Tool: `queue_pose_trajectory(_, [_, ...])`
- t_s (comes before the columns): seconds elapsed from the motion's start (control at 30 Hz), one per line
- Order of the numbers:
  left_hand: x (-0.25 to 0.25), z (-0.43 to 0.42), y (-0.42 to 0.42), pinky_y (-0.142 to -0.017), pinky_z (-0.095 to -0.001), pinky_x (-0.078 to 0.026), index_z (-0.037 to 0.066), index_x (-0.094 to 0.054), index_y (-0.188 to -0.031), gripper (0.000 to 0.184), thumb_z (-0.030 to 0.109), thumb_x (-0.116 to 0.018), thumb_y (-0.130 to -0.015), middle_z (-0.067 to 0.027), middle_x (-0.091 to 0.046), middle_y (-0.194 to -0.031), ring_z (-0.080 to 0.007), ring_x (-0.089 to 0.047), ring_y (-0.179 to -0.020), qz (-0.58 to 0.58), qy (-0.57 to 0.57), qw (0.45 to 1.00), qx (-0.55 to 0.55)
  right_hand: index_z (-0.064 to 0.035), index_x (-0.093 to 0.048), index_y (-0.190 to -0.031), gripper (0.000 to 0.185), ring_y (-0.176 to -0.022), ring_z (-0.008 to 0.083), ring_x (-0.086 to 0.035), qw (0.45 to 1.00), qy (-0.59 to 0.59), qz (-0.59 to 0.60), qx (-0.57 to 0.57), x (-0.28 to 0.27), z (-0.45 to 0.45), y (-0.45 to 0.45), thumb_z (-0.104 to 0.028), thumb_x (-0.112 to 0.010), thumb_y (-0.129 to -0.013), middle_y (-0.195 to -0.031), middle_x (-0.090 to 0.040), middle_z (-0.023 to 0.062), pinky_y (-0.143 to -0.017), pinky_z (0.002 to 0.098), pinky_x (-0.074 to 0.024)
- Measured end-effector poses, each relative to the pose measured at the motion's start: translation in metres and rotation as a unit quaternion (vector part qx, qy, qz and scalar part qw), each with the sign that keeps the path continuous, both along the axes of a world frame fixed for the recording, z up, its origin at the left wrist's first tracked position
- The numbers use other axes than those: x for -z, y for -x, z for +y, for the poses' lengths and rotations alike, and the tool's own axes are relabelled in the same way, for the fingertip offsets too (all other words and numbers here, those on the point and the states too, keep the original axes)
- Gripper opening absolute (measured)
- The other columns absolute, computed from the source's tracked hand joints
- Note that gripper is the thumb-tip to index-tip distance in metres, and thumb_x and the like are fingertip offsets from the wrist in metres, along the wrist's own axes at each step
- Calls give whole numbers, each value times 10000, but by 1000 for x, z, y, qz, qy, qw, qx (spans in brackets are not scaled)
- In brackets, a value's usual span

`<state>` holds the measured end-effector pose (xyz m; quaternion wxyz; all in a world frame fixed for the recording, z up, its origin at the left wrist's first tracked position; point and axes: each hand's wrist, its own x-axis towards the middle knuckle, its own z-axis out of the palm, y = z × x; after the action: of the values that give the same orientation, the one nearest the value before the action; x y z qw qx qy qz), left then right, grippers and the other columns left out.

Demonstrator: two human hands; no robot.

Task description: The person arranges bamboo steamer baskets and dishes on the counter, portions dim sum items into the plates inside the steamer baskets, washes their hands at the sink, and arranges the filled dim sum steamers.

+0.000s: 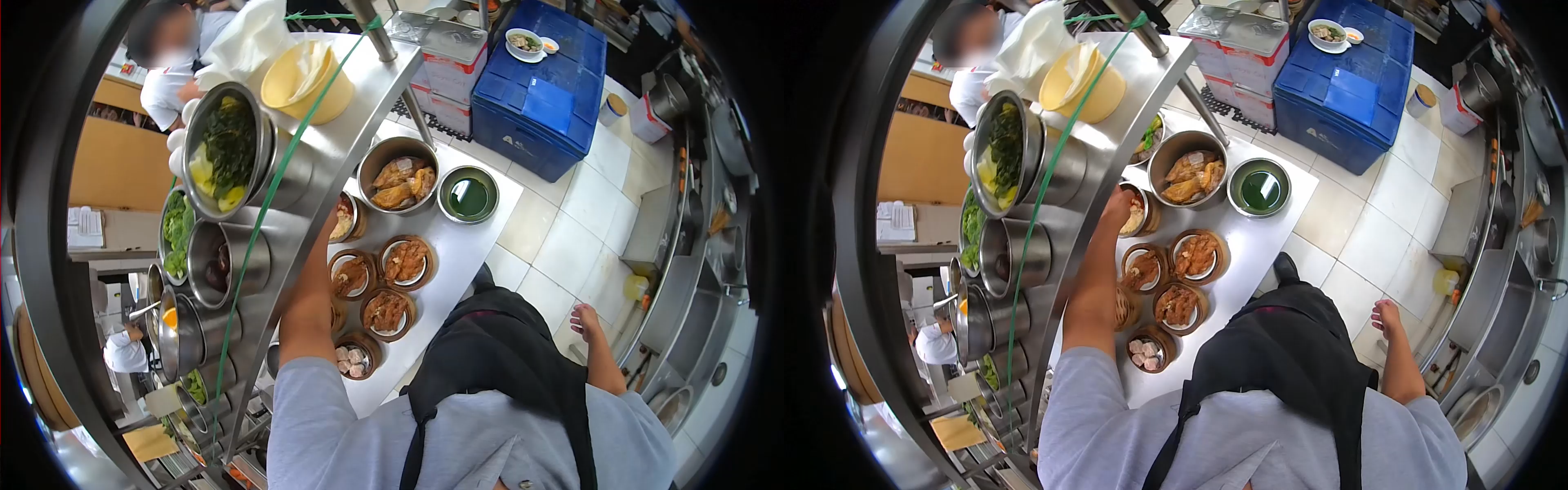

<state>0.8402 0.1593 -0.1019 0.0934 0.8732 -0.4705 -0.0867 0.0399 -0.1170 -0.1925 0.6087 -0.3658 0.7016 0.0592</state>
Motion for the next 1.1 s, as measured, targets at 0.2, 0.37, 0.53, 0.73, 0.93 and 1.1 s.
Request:
queue_pose_trajectory(0.2, [-15, -7, 0, -1051, -490, -477, 55, -711, -974, 135, 131, -660, -876, -306, -547, -1332, -448, -572, -1226, -49, -107, 993, -6, -167, -586, -1080, 144, -821, 201, -603, 998, -34, 47, 37, 12, 25, 32, -250, -577, -962, -997, -616, 42, -719, 402, -518])
queue_pose_trajectory(0.37, [29, 5, -36, -869, -470, -563, 55, -747, -900, 102, 118, -720, -825, -183, -711, -916, -386, -694, -916, -133, -209, 969, 6, -163, -586, -1076, 141, -826, 202, -606, 997, -44, 47, 30, 9, 25, 14, -247, -576, -963, -997, -618, 45, -727, 407, -517])
queue_pose_trajectory(0.53, [33, 49, -44, -834, -434, -556, 56, -758, -915, 118, 132, -728, -830, -159, -720, -897, -327, -691, -881, -38, -103, 992, -59, -160, -589, -1112, 174, -883, 202, -612, 1000, -8, -9, -4, 11, -7, -17, -254, -563, -969, -1058, -620, 49, -776, 409, -525])
queue_pose_trajectory(0.73, [-30, 88, 11, -781, -379, -546, 57, -774, -938, 144, 154, -740, -837, -124, -734, -867, -239, -688, -827, 284, 137, 928, -200, -166, -598, -1112, 173, -886, 197, -613, 998, 7, -24, -51, 12, -31, -49, -260, -542, -977, -1053, -631, 44, -788, 409, -526])
queue_pose_trajectory(0.93, [-113, 113, 101, -728, -324, -535, 59, -790, -961, 169, 176, -752, -845, -88, -748, -837, -151, -685, -773, 432, 105, 871, -207, -168, -597, -1101, 162, -880, 196, -617, 997, -4, -18, -79, 10, -33, -67, -249, -554, -967, -1035, -635, 38, -785, 407, -523])
queue_pose_trajectory(1.1, [-98, 129, 153, -731, -345, -552, 41, -788, -970, 177, 183, -743, -873, -140, -748, -854, -215, -705, -731, 243, -9, 948, -203, -165, -598, -1085, 151, -854, 193, -614, 995, -27, -15, -97, 23, -32, -68, -241, -570, -957, -991, -625, 32, -772, 409, -520])
